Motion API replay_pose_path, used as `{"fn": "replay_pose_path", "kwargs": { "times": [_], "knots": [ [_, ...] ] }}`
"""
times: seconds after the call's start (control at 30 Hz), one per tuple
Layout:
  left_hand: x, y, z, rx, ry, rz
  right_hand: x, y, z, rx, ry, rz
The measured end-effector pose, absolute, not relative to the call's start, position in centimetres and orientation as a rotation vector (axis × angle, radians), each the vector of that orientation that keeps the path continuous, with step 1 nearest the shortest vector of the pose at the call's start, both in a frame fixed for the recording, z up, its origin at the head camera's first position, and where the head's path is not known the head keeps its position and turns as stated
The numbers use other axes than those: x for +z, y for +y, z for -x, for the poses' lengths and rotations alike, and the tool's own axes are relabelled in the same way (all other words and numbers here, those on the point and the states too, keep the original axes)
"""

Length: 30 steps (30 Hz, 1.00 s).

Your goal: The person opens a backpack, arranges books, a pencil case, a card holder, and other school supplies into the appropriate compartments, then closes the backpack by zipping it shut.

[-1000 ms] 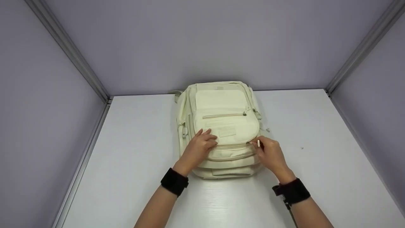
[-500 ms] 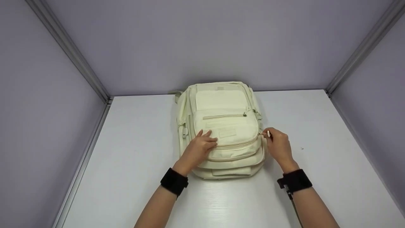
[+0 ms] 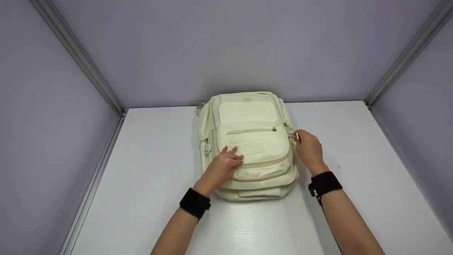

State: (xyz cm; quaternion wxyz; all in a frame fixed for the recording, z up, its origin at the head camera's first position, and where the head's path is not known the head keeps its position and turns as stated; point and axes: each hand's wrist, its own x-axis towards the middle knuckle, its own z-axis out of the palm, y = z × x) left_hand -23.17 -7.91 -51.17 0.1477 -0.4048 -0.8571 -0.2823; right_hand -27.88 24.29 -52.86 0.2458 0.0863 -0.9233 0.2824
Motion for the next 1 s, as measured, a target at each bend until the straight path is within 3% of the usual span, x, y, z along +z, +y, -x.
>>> {"fn": "replay_pose_path", "kwargs": {
  "times": [0.43, 1.0],
  "knots": [
    [-51.1, -8.1, 23.1, -0.833, -2.434, 1.189, -52.5, 23.5, 30.8, 0.687, -2.55, -0.237],
    [-51.2, -8.0, 23.2, -0.837, -2.456, 1.212, -52.4, 23.4, 32.1, 0.661, -2.651, -0.171]
  ]
}}
